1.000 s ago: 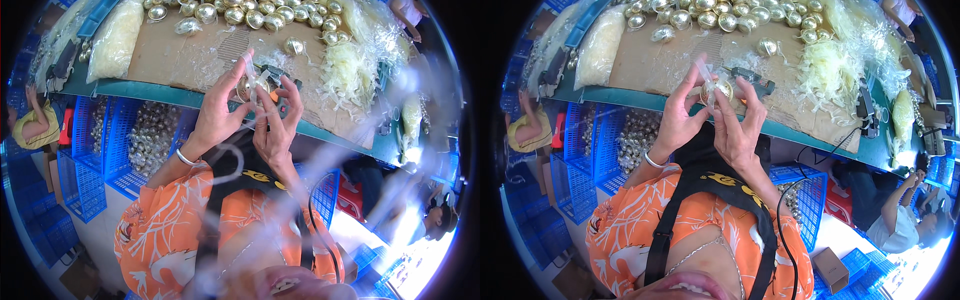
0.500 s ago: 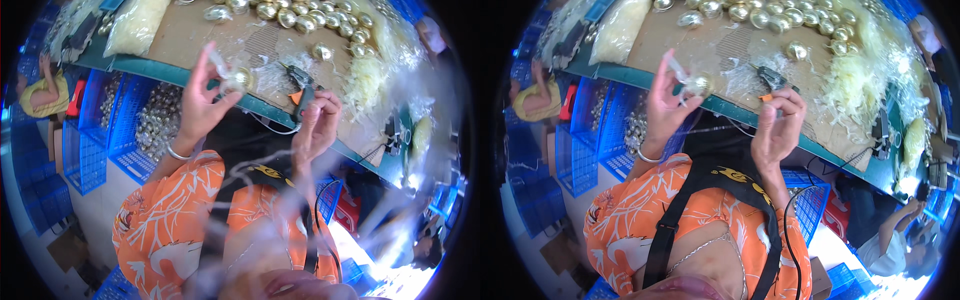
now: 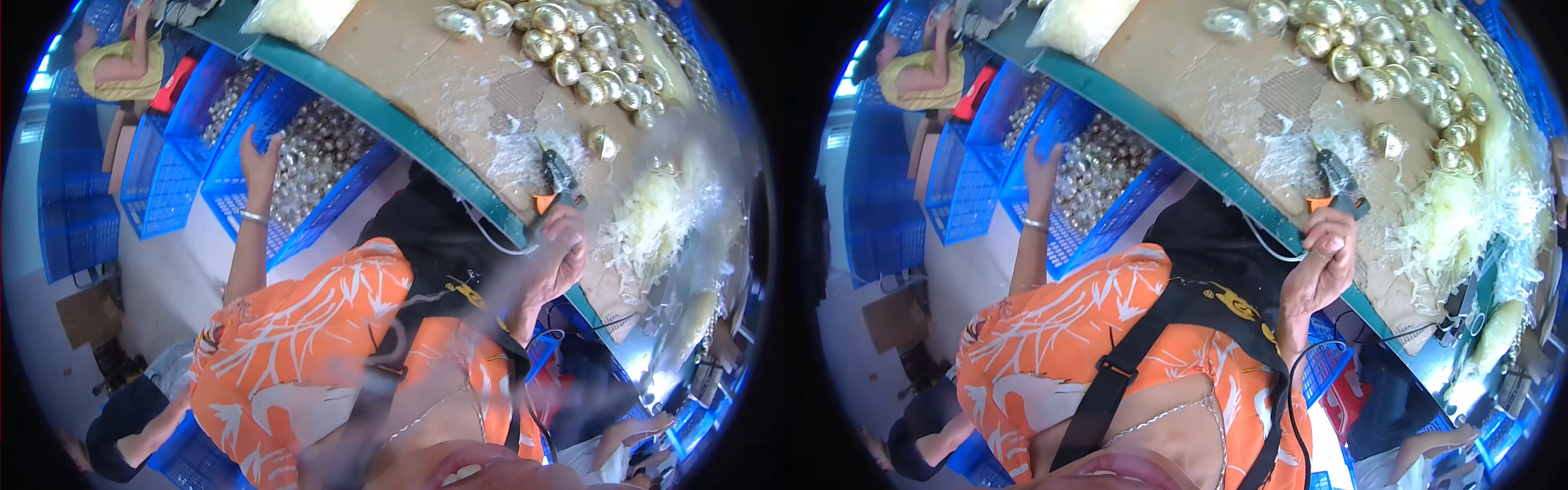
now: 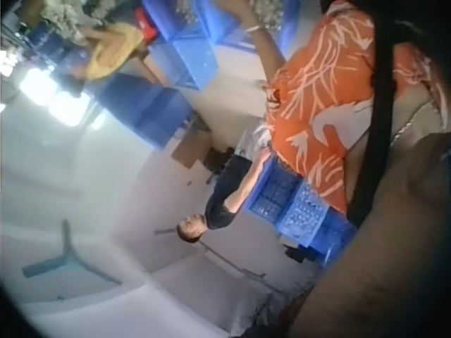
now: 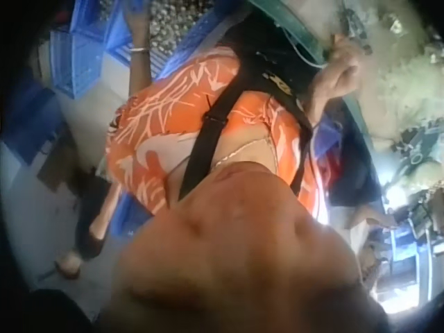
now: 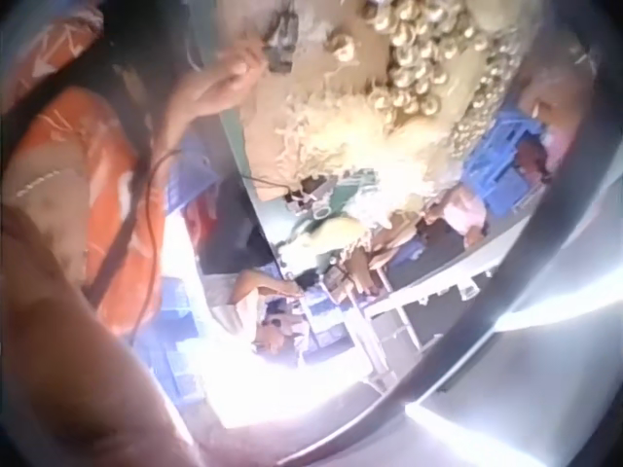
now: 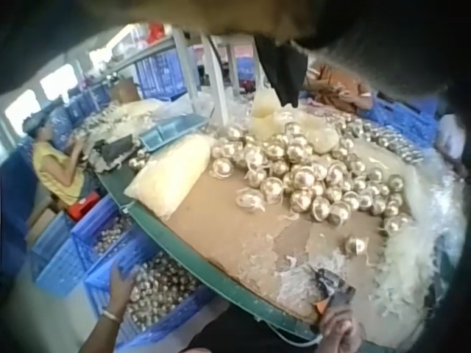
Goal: Decorating gold Christmas ornaments by applying hot glue and attaching plastic frill decorations.
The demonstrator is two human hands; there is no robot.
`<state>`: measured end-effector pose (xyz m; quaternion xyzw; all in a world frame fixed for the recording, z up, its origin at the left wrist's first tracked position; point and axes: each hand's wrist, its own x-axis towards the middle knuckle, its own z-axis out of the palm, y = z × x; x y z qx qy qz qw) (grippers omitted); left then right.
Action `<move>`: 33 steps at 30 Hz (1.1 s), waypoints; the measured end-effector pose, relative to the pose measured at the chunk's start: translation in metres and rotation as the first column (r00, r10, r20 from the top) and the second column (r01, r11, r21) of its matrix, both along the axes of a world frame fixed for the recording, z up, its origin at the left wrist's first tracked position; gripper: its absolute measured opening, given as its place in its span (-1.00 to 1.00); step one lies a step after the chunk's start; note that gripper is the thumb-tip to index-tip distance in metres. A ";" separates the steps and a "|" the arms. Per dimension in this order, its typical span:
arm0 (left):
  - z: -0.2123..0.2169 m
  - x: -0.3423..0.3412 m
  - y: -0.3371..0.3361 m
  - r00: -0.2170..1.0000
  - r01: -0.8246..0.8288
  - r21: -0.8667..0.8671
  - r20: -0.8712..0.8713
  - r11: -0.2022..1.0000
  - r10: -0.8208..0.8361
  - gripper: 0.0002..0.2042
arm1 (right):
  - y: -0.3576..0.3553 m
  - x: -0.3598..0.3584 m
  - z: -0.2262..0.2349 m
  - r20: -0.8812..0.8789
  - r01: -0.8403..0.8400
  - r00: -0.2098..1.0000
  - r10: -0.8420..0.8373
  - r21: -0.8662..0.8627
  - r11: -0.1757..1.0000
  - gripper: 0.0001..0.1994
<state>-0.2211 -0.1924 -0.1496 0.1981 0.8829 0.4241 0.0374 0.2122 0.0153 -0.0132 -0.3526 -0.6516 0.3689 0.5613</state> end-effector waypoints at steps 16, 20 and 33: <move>0.094 0.100 0.336 0.516 0.840 0.099 -0.447 0.533 -0.731 -0.46 | -0.005 0.015 0.014 0.050 0.043 0.998 -0.036 -0.154 0.987 -0.71; 0.141 0.139 0.290 0.497 0.739 0.435 0.162 0.514 -0.852 -0.49 | -0.001 0.028 0.012 0.080 0.079 0.995 -0.066 -0.176 0.981 -0.68; 0.182 0.222 0.171 0.263 0.929 0.331 -0.274 0.166 -0.925 -0.49 | 0.004 -0.027 0.029 -0.099 -0.417 0.907 0.409 -0.342 0.842 -0.40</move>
